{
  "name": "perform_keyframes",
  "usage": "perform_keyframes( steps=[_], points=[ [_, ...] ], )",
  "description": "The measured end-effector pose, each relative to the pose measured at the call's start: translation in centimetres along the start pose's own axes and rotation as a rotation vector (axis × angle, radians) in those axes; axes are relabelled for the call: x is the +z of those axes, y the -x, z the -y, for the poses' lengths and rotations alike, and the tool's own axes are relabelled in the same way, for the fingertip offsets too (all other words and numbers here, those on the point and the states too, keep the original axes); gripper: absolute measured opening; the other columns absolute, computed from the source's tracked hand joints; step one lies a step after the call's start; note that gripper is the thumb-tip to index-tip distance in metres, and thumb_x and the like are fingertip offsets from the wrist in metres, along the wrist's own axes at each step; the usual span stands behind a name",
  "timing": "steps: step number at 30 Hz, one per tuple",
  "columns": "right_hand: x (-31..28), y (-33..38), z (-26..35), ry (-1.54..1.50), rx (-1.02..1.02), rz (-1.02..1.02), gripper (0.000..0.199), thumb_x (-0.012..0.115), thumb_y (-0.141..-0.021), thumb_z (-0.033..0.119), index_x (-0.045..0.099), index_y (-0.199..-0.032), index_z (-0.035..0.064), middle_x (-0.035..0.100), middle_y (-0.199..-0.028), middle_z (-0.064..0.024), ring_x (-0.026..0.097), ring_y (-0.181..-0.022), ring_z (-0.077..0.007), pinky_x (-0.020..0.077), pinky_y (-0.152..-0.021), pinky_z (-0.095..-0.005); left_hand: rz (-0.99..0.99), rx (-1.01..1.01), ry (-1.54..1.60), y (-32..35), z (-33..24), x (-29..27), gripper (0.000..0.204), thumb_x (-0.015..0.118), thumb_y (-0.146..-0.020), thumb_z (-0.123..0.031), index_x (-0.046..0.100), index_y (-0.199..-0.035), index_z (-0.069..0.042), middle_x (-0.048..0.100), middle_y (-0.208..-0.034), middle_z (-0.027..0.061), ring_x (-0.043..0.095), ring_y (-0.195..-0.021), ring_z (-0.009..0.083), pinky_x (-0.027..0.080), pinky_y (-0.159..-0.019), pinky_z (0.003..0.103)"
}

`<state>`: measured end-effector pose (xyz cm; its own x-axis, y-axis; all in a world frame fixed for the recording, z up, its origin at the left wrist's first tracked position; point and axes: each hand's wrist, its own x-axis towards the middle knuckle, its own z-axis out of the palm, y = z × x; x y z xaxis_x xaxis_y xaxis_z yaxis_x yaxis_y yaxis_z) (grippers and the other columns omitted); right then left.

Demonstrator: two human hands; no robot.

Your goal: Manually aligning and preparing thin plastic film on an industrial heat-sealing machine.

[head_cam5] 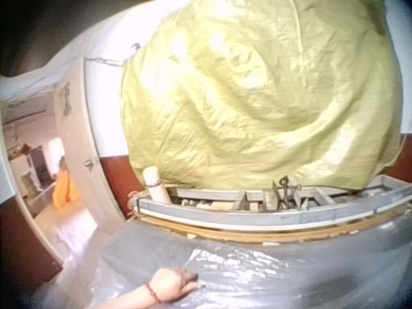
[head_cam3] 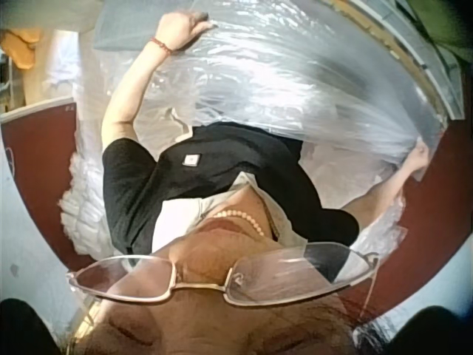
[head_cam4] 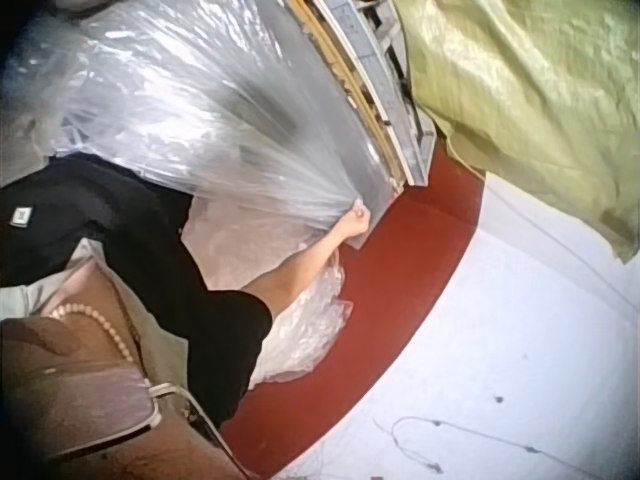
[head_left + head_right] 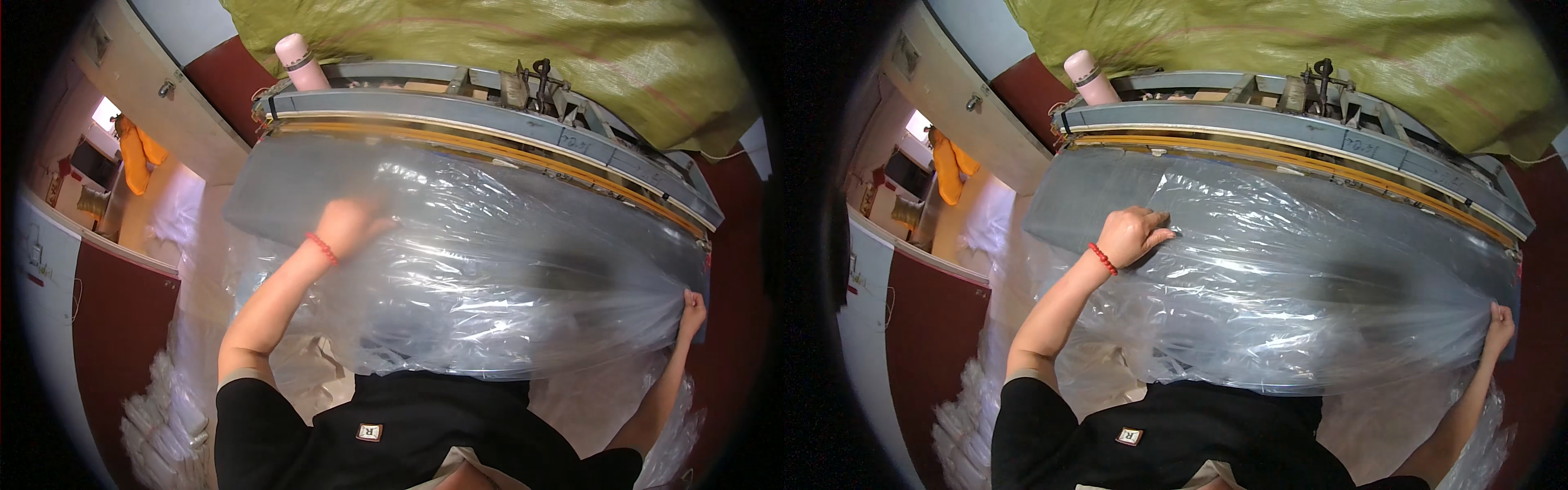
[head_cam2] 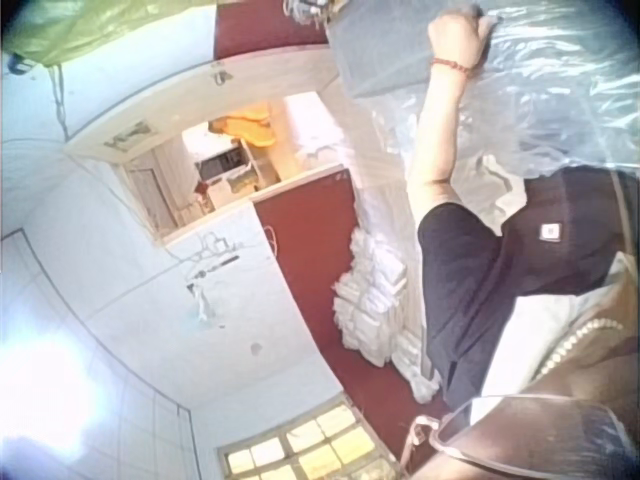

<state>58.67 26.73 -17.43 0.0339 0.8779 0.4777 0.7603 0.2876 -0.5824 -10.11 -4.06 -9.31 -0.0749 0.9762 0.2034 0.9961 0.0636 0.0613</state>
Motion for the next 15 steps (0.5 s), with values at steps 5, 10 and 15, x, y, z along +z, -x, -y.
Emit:
perform_keyframes(
  steps=[5, 10, 15],
  points=[
    [0.2, 0.1, -0.2, 0.003, 0.019, -0.007, 0.03, 0.061, -0.079, 0.023, 0.043, -0.065, 0.0024, 0.033, -0.061, 0.004, 0.03, -0.059, -0.0068, 0.0296, -0.054, -0.0192, -0.151, 0.296, 0.016, -0.9, 0.4, 0.4, 0.05, 0.059, -0.074, -0.035, 0.049, -0.112, -0.005, 0.052, -0.106, 0.0135, 0.048, -0.102, 0.0331, 0.043, -0.079, 0.038],
    [0.1, 0.1, 0.1, 0.002, 0.009, -0.019, 0.028, 0.06, -0.079, 0.022, 0.044, -0.067, 0.0019, 0.033, -0.061, 0.0034, 0.031, -0.06, -0.0071, 0.0301, -0.055, -0.0193, -0.043, 0.231, 0.146, -0.8, 0.7, 1.3, 0.058, 0.058, -0.075, -0.037, 0.042, -0.118, -0.001, 0.036, -0.126, 0.017, 0.029, -0.121, 0.034, 0.03, -0.095, 0.039],
    [0.2, 0.2, 0.3, 0.025, 0.055, -0.029, 0.027, 0.06, -0.079, 0.021, 0.046, -0.068, 0.0013, 0.034, -0.061, 0.0036, 0.032, -0.06, -0.0066, 0.0308, -0.056, -0.0186, 0.061, 0.117, 0.281, 2.4, -0.1, 0.8, 0.054, 0.057, -0.077, -0.035, 0.046, -0.113, 0.003, 0.041, -0.123, 0.0181, 0.038, -0.114, 0.0337, 0.035, -0.092, 0.037]
  ],
)
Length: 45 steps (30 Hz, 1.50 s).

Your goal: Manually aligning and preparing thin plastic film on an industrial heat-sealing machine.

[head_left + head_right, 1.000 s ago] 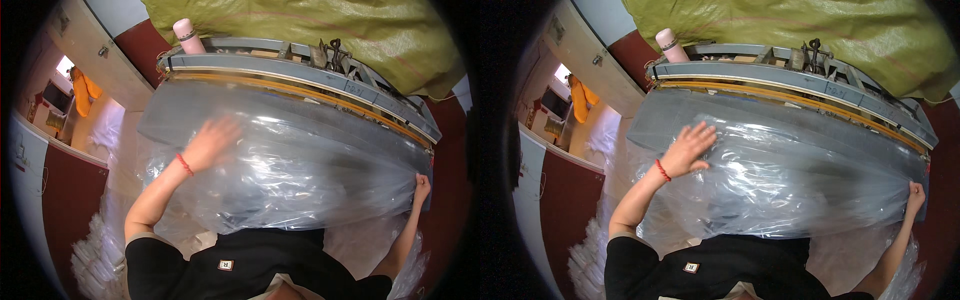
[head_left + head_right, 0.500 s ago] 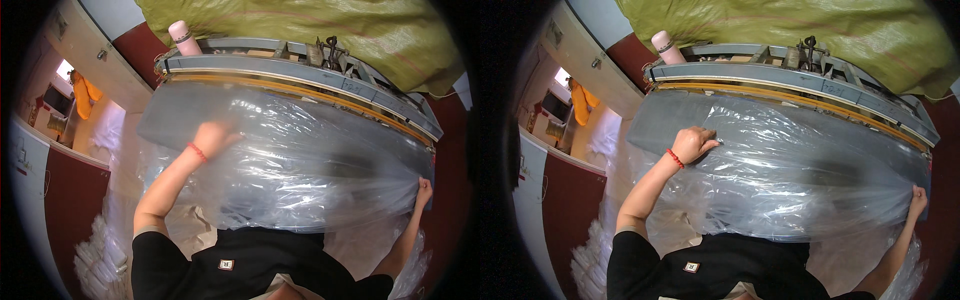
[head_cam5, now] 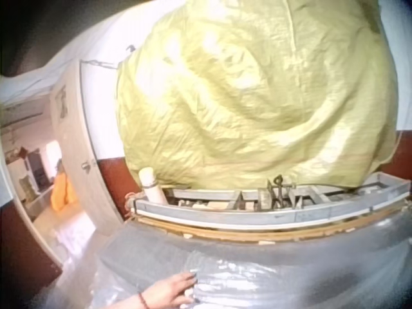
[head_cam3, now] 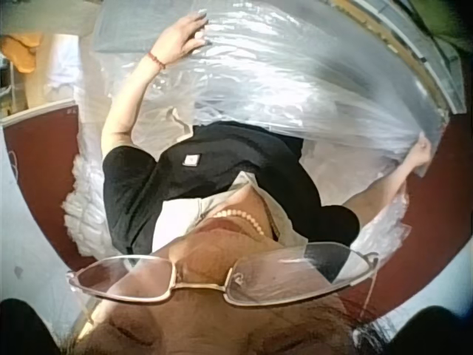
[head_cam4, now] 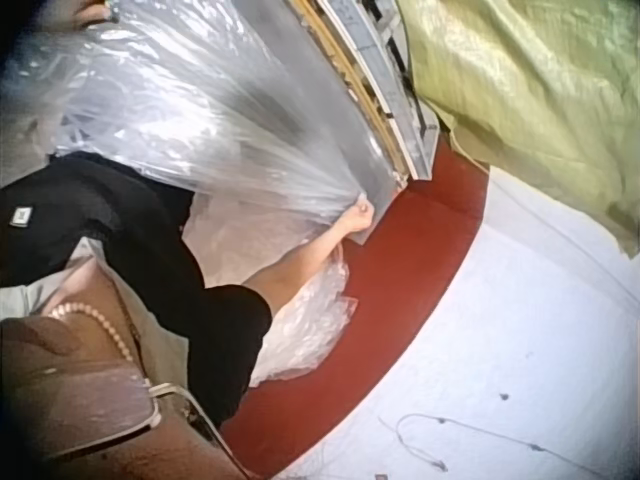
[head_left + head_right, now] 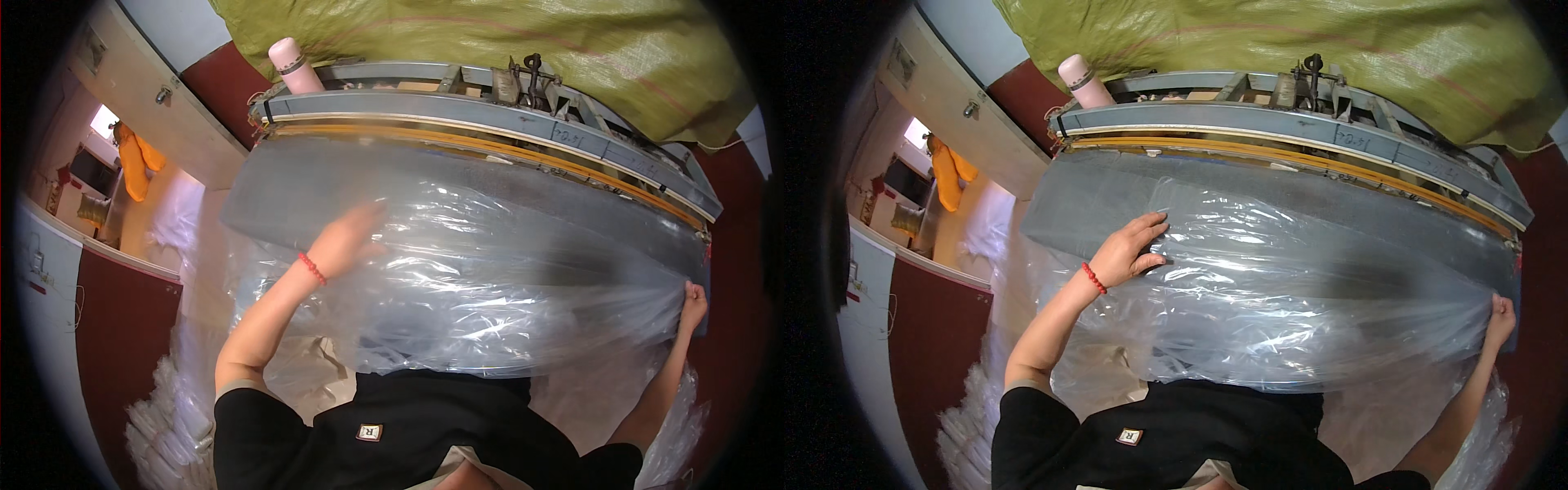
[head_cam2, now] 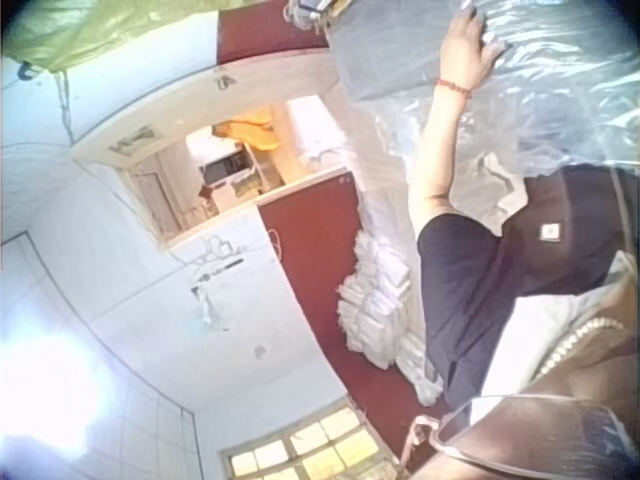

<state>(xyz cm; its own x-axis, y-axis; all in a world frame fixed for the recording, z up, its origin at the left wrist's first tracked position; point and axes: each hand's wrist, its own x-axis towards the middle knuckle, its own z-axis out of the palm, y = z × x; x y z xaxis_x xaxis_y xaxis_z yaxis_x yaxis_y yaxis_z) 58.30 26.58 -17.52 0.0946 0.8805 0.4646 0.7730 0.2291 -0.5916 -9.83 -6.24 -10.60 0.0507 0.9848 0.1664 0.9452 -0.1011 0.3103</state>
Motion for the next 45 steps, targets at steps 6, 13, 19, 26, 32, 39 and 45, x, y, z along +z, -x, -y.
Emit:
perform_keyframes(
  steps=[6, 13, 19, 26, 32, 39, 45],
  points=[
    [-0.7, -0.4, -1.4, -0.088, 0.034, -0.023, 0.024, 0.061, -0.079, 0.022, 0.051, -0.071, 0.0018, 0.039, -0.064, 0.0048, 0.035, -0.062, -0.006, 0.0322, -0.059, -0.0174, -0.246, -0.004, -0.002, -2.6, 1.9, 1.4, 0.035, 0.058, -0.076, -0.019, 0.051, -0.105, 0.0, 0.057, -0.098, 0.0154, 0.053, -0.084, 0.0319, 0.043, -0.073, 0.036],
    [-4.7, 0.5, 0.4, -0.418, 0.216, -0.149, 0.017, 0.062, -0.078, 0.02, 0.06, -0.079, 0.0034, 0.053, -0.077, 0.0034, 0.046, -0.073, -0.0059, 0.0359, -0.071, -0.0188, -0.479, -0.429, -0.106, -6.6, 3.6, 2.2, 0.041, 0.062, -0.072, -0.015, 0.05, -0.11, -0.008, 0.06, -0.074, 0.0108, 0.057, -0.067, 0.0278, 0.044, -0.059, 0.035],
    [-6.6, 0.1, 0.8, -0.626, 0.264, -0.118, 0.015, 0.061, -0.079, 0.017, 0.06, -0.083, 0.0035, 0.056, -0.083, 0.0017, 0.048, -0.079, -0.0074, 0.0368, -0.075, -0.0202, -0.387, -0.48, 0.029, -6.8, 5.3, 1.9, 0.017, 0.064, -0.071, -0.018, 0.059, -0.083, -0.007, 0.059, -0.07, 0.0066, 0.057, -0.064, 0.023, 0.043, -0.057, 0.033],
    [-1.5, -3.8, -1.5, -0.652, 0.446, -0.14, 0.015, 0.061, -0.078, 0.015, 0.061, -0.089, 0.004, 0.057, -0.078, 0.0003, 0.053, -0.076, -0.0104, 0.0433, -0.069, -0.0238, -0.589, -0.393, 0.285, -8.7, 7.7, 1.8, 0.008, 0.052, -0.077, -0.009, 0.053, -0.073, -0.002, 0.054, -0.073, 0.0058, 0.053, -0.071, 0.0185, 0.042, -0.065, 0.029],
    [11.2, -6.9, 3.3, -0.399, -0.022, -0.238, 0.022, 0.055, -0.082, 0.024, 0.058, -0.087, 0.003, 0.057, -0.079, -0.0032, 0.052, -0.078, -0.0118, 0.0414, -0.071, -0.0258, -1.059, -0.619, 0.822, -10.8, 16.2, 2.8, 0.01, 0.048, -0.08, -0.014, 0.051, -0.077, -0.005, 0.044, -0.059, -0.0019, 0.039, -0.052, 0.0064, 0.031, -0.046, 0.02],
    [14.8, -8.1, 8.5, -0.618, 0.234, -0.288, 0.015, 0.063, -0.076, 0.014, 0.052, -0.077, 0.0024, 0.054, -0.068, -0.0012, 0.048, -0.062, -0.0073, 0.0404, -0.061, -0.0203, -1.046, -0.606, 0.802, -12.2, 18.9, 3.3, 0.012, 0.056, -0.08, -0.012, 0.053, -0.07, -0.008, 0.046, -0.06, -0.0052, 0.038, -0.053, 0.0038, 0.029, -0.047, 0.017],
    [15.0, -8.5, 8.3, -0.507, 0.222, -0.403, 0.015, 0.061, -0.075, 0.008, 0.049, -0.081, 0.0024, 0.054, -0.067, -0.0047, 0.05, -0.061, -0.0095, 0.0418, -0.056, -0.0222, -1.173, -0.616, 0.809, -11.5, 19.9, 3.6, 0.016, 0.061, -0.076, -0.01, 0.045, -0.079, -0.007, 0.047, -0.063, -0.0011, 0.041, -0.049, 0.0067, 0.033, -0.042, 0.019]
  ],
)
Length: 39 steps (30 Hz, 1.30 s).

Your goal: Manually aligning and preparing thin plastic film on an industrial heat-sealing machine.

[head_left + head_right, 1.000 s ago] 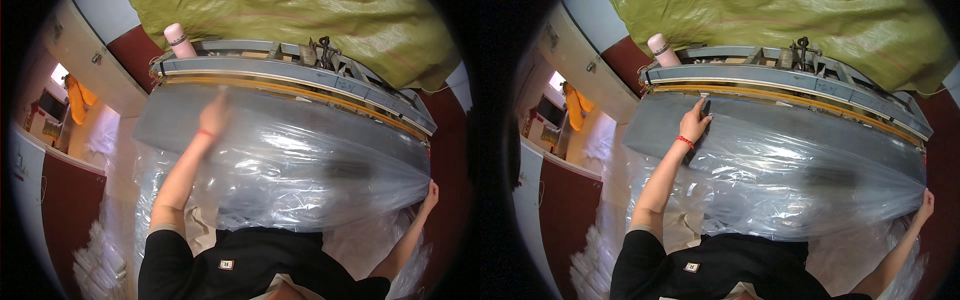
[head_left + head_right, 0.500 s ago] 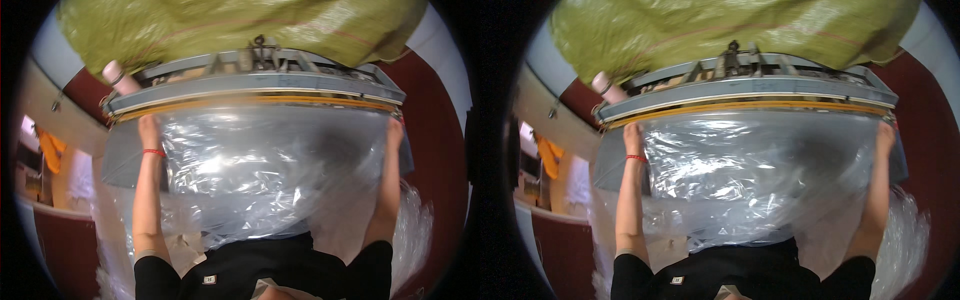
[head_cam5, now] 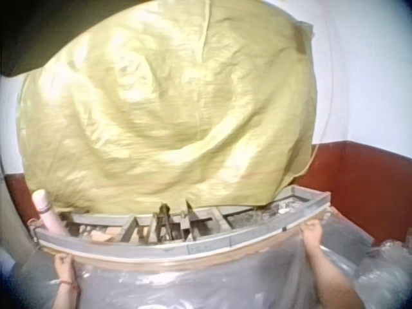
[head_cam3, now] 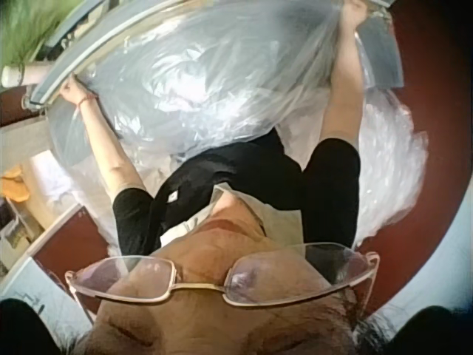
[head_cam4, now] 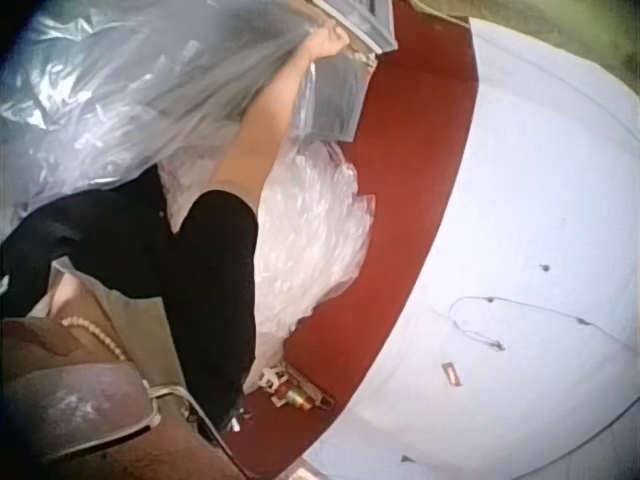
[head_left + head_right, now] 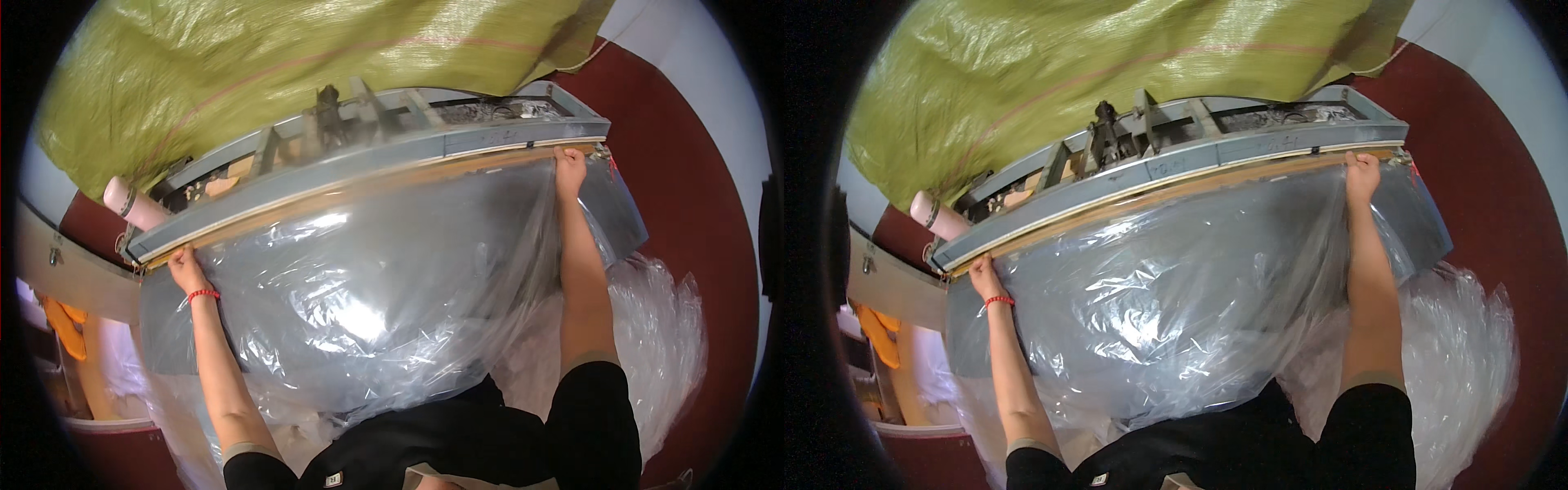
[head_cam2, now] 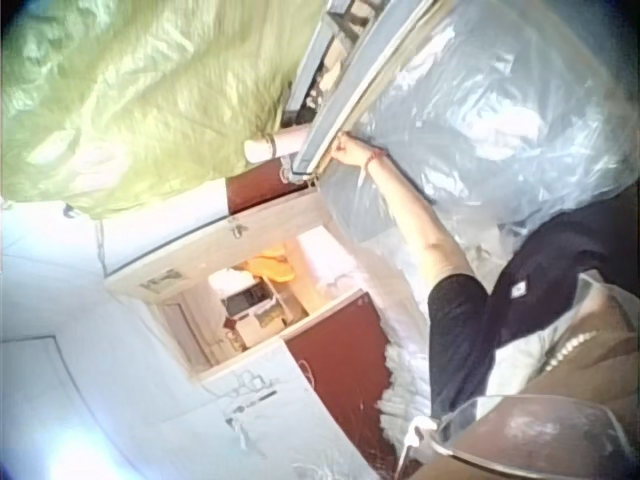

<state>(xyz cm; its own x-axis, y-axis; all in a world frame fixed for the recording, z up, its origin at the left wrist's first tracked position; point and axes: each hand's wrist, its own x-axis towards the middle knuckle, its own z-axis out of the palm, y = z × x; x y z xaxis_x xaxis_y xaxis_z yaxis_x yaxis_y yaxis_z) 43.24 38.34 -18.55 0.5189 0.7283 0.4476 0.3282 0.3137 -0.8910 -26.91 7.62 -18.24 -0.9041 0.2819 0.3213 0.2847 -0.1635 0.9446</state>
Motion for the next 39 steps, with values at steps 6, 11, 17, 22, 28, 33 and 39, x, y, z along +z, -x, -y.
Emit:
perform_keyframes(
  steps=[6, 11, 17, 22, 28, 33, 39],
  points=[
    [-0.6, 0.8, 2.5, -0.229, 0.148, 0.032, 0.015, 0.052, -0.078, 0.005, 0.044, -0.091, 0.0024, 0.053, -0.065, -0.0065, 0.051, -0.056, -0.0133, 0.0401, -0.04, -0.0266, -0.092, -0.034, 0.164, 0.9, -1.4, 0.5, 0.01, 0.046, -0.084, -0.013, 0.049, -0.081, -0.005, 0.051, -0.064, 0.0016, 0.047, -0.053, 0.009, 0.043, -0.047, 0.023],
    [-1.2, 1.3, 2.5, -0.234, 0.133, 0.089, 0.016, 0.056, -0.079, 0.01, 0.046, -0.09, 0.0035, 0.054, -0.07, -0.0051, 0.051, -0.057, -0.012, 0.0431, -0.047, -0.0259, -0.004, -0.051, -0.13, 1.4, -4.4, -1.1, 0.03, 0.043, -0.087, -0.026, 0.052, -0.071, -0.002, 0.046, -0.054, 0.0002, 0.041, -0.046, 0.0084, 0.036, -0.044, 0.023],
    [-6.0, 2.4, 5.7, 0.136, -0.053, 0.422, 0.017, 0.065, -0.074, 0.019, 0.06, -0.077, 0.0024, 0.059, -0.075, -0.0029, 0.051, -0.068, -0.0078, 0.0403, -0.064, -0.021, 0.541, 0.116, -0.654, 0.2, -5.5, -7.7, 0.043, 0.043, -0.088, -0.035, 0.049, -0.06, -0.003, 0.04, -0.055, -0.0046, 0.033, -0.051, 0.0065, 0.027, -0.043, 0.024],
    [-19.1, -1.2, 2.2, 0.363, -0.086, 0.001, 0.017, 0.063, -0.074, 0.019, 0.062, -0.076, 0.0016, 0.062, -0.076, -0.0048, 0.055, -0.072, -0.0105, 0.0427, -0.068, -0.0245, 0.788, -0.296, -0.107, 11.2, -13.7, -1.1, 0.019, 0.052, -0.084, -0.028, 0.056, -0.08, -0.01, 0.047, -0.068, -0.0073, 0.038, -0.058, 0.0024, 0.028, -0.047, 0.018],
    [-18.4, -0.6, 9.1, 0.559, -0.477, -0.05, 0.028, 0.058, -0.079, 0.019, 0.057, -0.101, 0.0026, 0.059, -0.097, -0.0106, 0.054, -0.091, -0.0175, 0.0414, -0.079, -0.0276, 0.997, -0.424, 0.155, 18.3, -19.9, 3.4, 0.012, 0.055, -0.082, -0.019, 0.054, -0.079, -0.008, 0.046, -0.063, -0.0073, 0.034, -0.052, -0.0001, 0.025, -0.046, 0.015],
    [-3.5, 14.7, 26.0, 0.003, -0.28, 0.825, 0.028, 0.06, -0.075, 0.011, 0.056, -0.102, 0.0045, 0.056, -0.103, -0.0052, 0.051, -0.094, -0.0131, 0.0387, -0.082, -0.0251, 1.042, -0.397, 0.171, 19.5, -22.5, 2.6, 0.011, 0.057, -0.081, -0.017, 0.053, -0.08, -0.007, 0.046, -0.061, -0.0059, 0.035, -0.051, 0.0005, 0.026, -0.045, 0.014],
    [4.9, 26.3, 31.2, -0.528, -0.587, 1.366, 0.035, 0.063, -0.069, 0.004, 0.054, -0.103, 0.003, 0.056, -0.095, -0.0061, 0.051, -0.09, -0.0148, 0.0406, -0.076, -0.0244, 1.136, -0.403, 0.122, 19.4, -24.1, 1.6, 0.009, 0.058, -0.079, -0.013, 0.053, -0.08, -0.006, 0.049, -0.064, -0.004, 0.044, -0.057, 0.0026, 0.034, -0.049, 0.016]
  ],
)
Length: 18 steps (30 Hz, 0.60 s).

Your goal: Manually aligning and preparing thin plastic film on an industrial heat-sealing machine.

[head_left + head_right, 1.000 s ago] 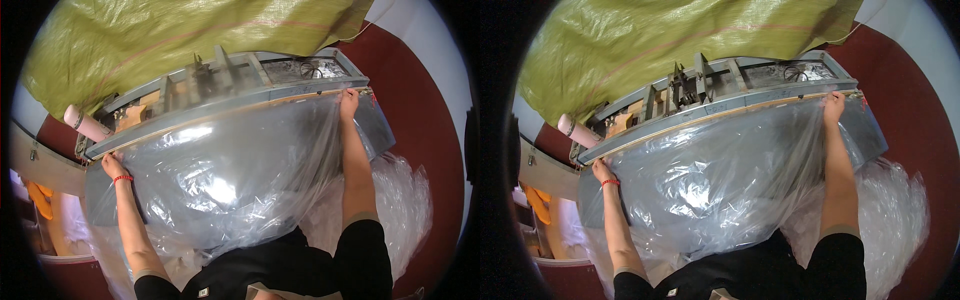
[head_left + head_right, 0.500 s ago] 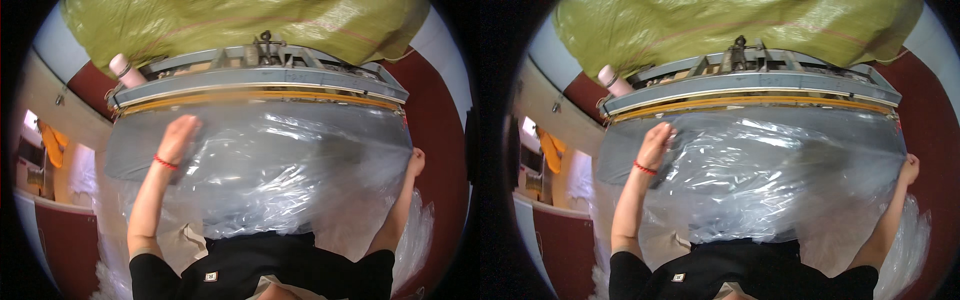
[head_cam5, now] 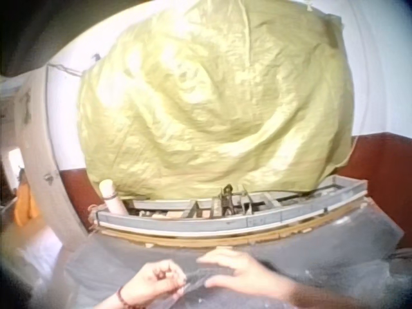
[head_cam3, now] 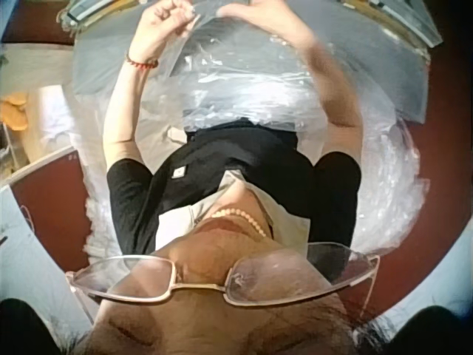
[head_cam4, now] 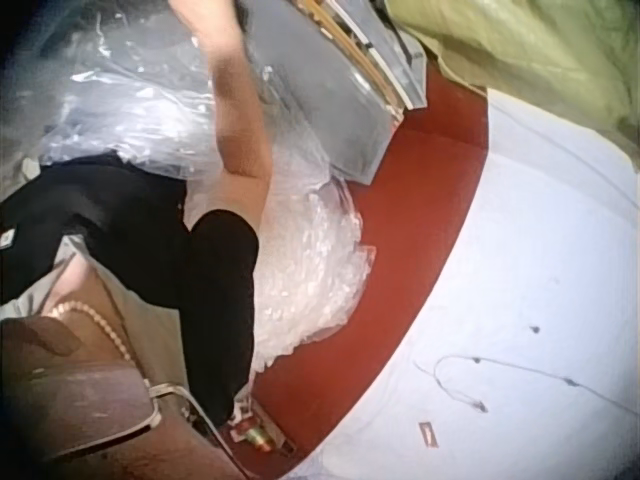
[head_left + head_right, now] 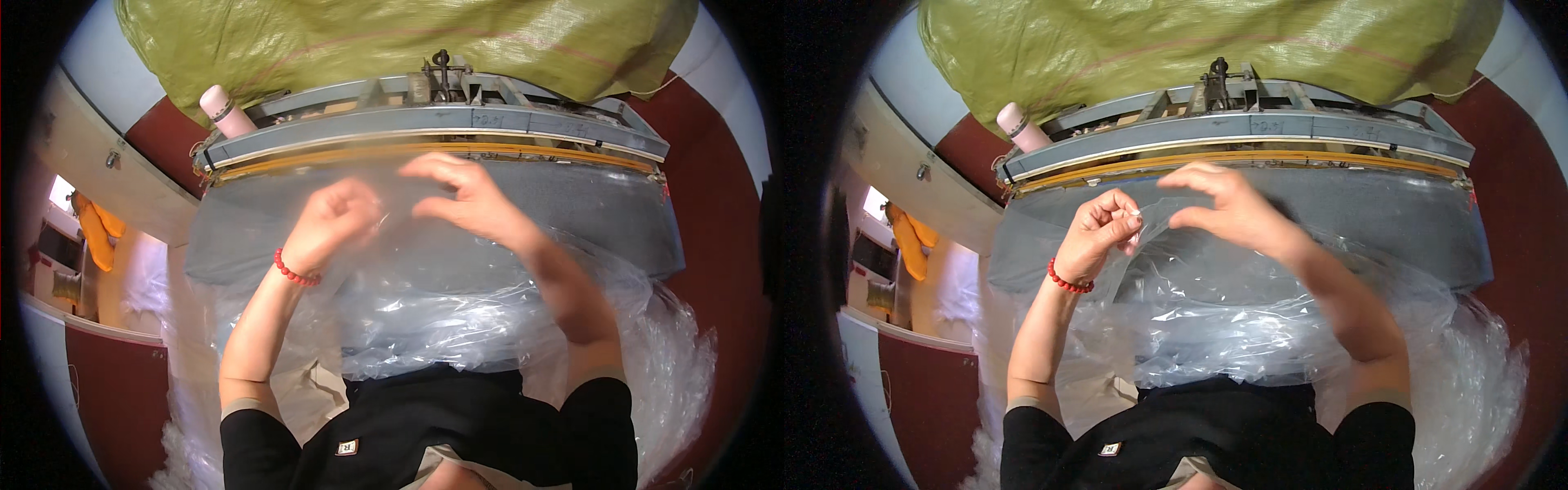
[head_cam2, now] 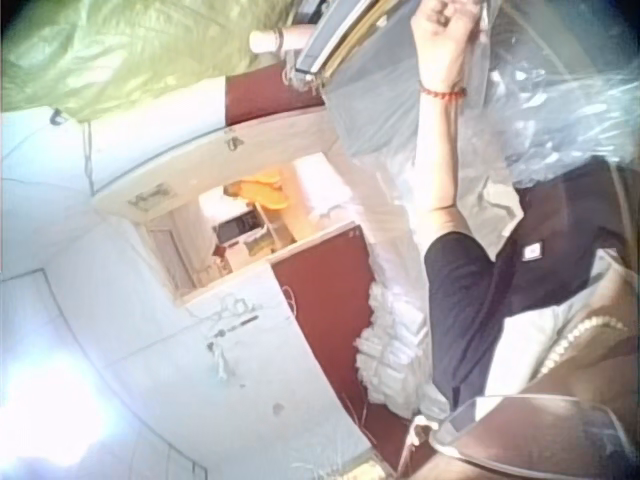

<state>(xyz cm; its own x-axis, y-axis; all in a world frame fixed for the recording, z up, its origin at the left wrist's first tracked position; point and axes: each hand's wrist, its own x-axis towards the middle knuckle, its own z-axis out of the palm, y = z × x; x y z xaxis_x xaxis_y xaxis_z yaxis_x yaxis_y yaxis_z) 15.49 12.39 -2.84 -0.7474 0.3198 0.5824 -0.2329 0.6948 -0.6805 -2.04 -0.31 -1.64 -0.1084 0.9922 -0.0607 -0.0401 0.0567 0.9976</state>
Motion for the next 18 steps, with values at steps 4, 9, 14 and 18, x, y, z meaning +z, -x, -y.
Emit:
perform_keyframes(
  steps=[4, 9, 14, 18],
  points=[
    [2.5, -0.2, -1.3, -0.315, 0.209, 0.095, 0.015, 0.057, -0.077, 0.006, 0.055, -0.092, 0.0027, 0.057, -0.078, 0.0002, 0.052, -0.074, -0.0095, 0.0411, -0.066, -0.0209, -0.05, 0.262, -0.223, 0.4, 0.4, -1.0, 0.008, 0.059, -0.077, -0.006, 0.052, -0.079, -0.006, 0.05, -0.065, -0.0027, 0.045, -0.056, 0.0042, 0.036, -0.048, 0.018],
    [4.7, 0.4, -1.3, -0.761, 0.48, 0.091, 0.007, 0.051, -0.082, 0.008, 0.054, -0.089, 0.0068, 0.053, -0.072, 0.004, 0.047, -0.063, -0.0034, 0.0371, -0.054, -0.0163, -0.258, 0.76, -0.944, 0.7, 0.5, -1.1, 0.017, 0.065, -0.065, 0.001, 0.05, -0.071, -0.004, 0.048, -0.063, 0.0035, 0.047, -0.052, 0.0116, 0.036, -0.046, 0.022],
    [6.9, -0.1, -0.7, -0.948, 0.605, -0.123, 0.011, 0.048, -0.087, 0.015, 0.053, -0.09, 0.0056, 0.05, -0.071, 0.0035, 0.041, -0.058, -0.002, 0.0316, -0.049, -0.015, -0.459, 0.969, -1.203, 0.0, 1.8, 0.1, 0.024, 0.066, -0.055, 0.002, 0.049, -0.071, -0.004, 0.049, -0.066, 0.007, 0.05, -0.06, 0.0235, 0.039, -0.049, 0.03],
    [6.1, 0.7, -3.3, -0.708, 0.634, -0.131, 0.011, 0.05, -0.086, 0.016, 0.053, -0.09, 0.0074, 0.051, -0.075, 0.0044, 0.04, -0.058, -0.0019, 0.0319, -0.049, -0.015, -0.35, 0.9, -1.011, 0.6, 2.9, 1.0, 0.018, 0.061, -0.072, -0.006, 0.051, -0.087, -0.003, 0.054, -0.081, 0.0086, 0.052, -0.076, 0.0223, 0.04, -0.07, 0.031]
  ],
)
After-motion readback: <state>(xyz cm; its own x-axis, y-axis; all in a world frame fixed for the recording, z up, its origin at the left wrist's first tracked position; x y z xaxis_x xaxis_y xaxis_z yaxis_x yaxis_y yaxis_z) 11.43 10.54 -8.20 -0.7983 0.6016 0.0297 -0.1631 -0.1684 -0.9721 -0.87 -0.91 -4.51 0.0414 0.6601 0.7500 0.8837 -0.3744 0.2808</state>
